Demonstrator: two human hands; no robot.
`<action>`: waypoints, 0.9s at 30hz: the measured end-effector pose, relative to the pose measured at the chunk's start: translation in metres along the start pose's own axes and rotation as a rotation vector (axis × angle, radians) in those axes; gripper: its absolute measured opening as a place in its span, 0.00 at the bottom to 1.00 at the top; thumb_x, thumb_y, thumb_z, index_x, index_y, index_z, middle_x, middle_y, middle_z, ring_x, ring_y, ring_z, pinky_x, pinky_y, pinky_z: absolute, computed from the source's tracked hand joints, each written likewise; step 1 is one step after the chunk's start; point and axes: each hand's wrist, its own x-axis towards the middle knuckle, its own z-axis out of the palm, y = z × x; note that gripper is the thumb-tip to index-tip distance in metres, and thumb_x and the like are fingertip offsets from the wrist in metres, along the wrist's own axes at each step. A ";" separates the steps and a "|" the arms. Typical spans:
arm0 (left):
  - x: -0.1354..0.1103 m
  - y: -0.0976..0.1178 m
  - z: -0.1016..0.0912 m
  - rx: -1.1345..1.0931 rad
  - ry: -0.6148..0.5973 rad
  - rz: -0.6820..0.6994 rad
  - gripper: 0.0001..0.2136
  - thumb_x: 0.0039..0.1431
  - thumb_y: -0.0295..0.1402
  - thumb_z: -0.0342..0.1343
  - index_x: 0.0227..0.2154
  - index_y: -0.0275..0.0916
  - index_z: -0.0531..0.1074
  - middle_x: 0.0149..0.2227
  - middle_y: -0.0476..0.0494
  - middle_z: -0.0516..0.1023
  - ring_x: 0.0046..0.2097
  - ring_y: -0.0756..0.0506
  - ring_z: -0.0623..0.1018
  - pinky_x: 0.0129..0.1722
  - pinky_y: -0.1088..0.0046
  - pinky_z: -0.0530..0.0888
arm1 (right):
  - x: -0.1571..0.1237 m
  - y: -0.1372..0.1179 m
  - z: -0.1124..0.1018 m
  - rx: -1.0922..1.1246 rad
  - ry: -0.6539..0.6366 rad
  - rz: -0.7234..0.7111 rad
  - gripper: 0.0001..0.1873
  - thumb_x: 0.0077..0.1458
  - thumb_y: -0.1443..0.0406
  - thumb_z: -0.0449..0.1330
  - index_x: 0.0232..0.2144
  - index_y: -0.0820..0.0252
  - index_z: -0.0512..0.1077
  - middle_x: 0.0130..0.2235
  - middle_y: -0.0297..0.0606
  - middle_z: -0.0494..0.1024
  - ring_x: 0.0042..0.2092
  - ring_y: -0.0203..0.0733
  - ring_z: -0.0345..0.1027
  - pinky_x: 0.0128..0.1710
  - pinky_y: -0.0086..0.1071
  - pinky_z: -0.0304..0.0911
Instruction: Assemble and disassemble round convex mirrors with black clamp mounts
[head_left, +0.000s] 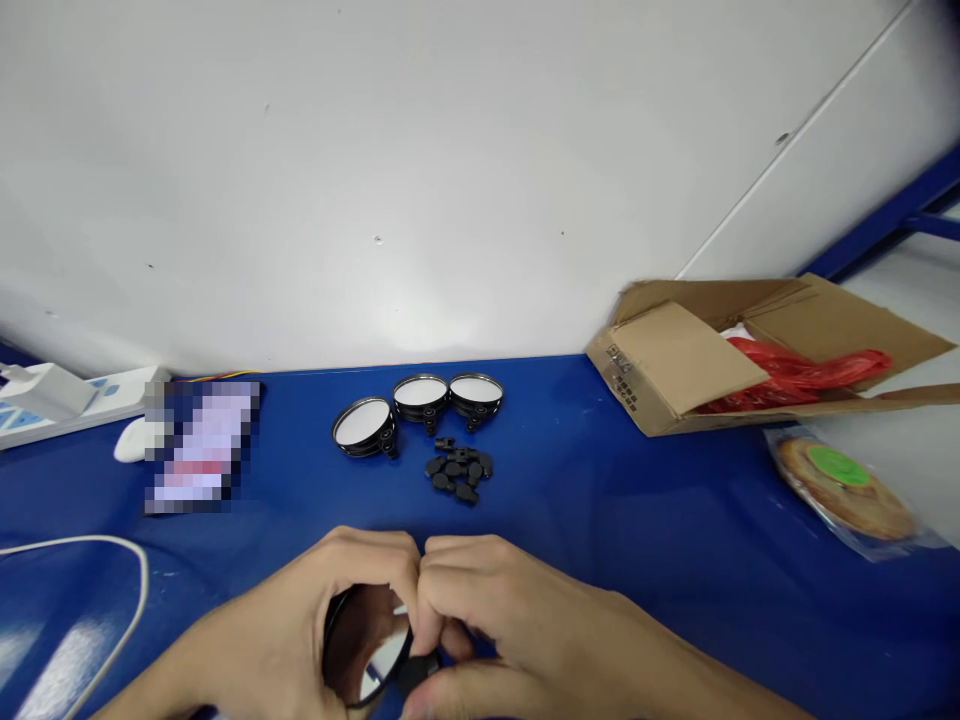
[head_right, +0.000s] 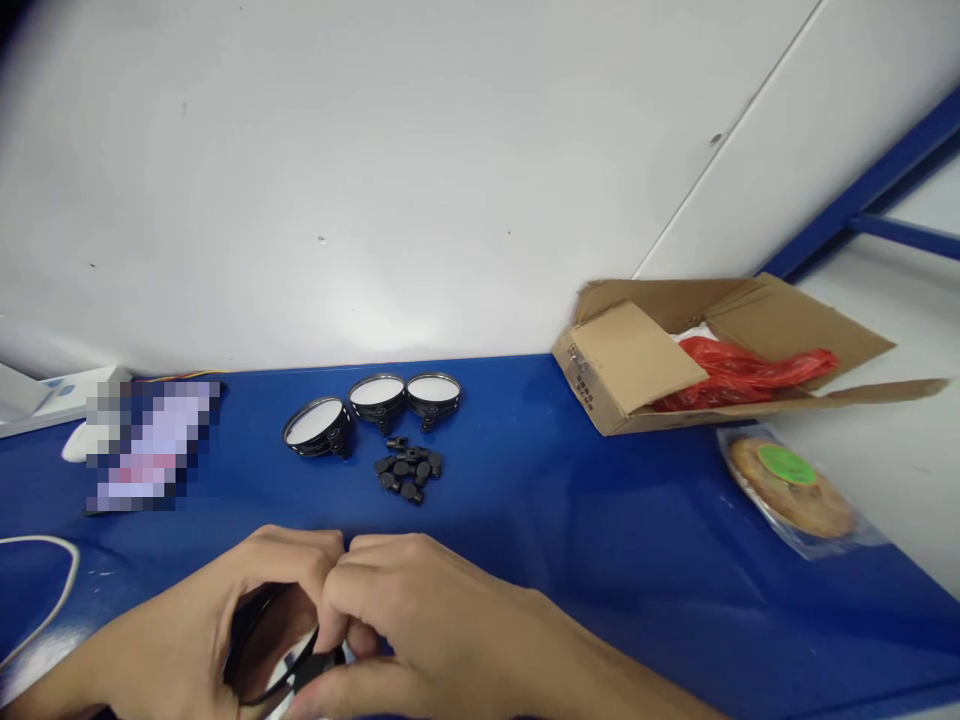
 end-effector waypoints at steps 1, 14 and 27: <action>0.000 -0.002 0.001 -0.013 -0.019 -0.014 0.18 0.44 0.29 0.74 0.39 0.46 0.77 0.44 0.49 0.86 0.39 0.43 0.82 0.39 0.70 0.78 | 0.001 0.001 0.000 0.021 -0.017 0.001 0.21 0.78 0.48 0.67 0.39 0.54 0.71 0.35 0.27 0.72 0.39 0.36 0.69 0.40 0.30 0.66; -0.004 -0.012 0.002 -0.114 -0.018 -0.011 0.22 0.43 0.25 0.68 0.44 0.47 0.76 0.46 0.49 0.85 0.39 0.44 0.80 0.38 0.69 0.77 | 0.005 0.014 0.002 0.315 -0.005 0.129 0.24 0.67 0.47 0.77 0.34 0.56 0.75 0.28 0.21 0.66 0.30 0.31 0.59 0.30 0.28 0.56; -0.010 -0.004 -0.023 -0.002 0.098 -0.108 0.22 0.38 0.16 0.60 0.37 0.43 0.78 0.39 0.52 0.75 0.32 0.51 0.67 0.27 0.74 0.59 | 0.000 0.016 0.002 0.704 0.199 0.361 0.23 0.53 0.54 0.86 0.32 0.60 0.80 0.29 0.28 0.76 0.27 0.30 0.67 0.25 0.24 0.63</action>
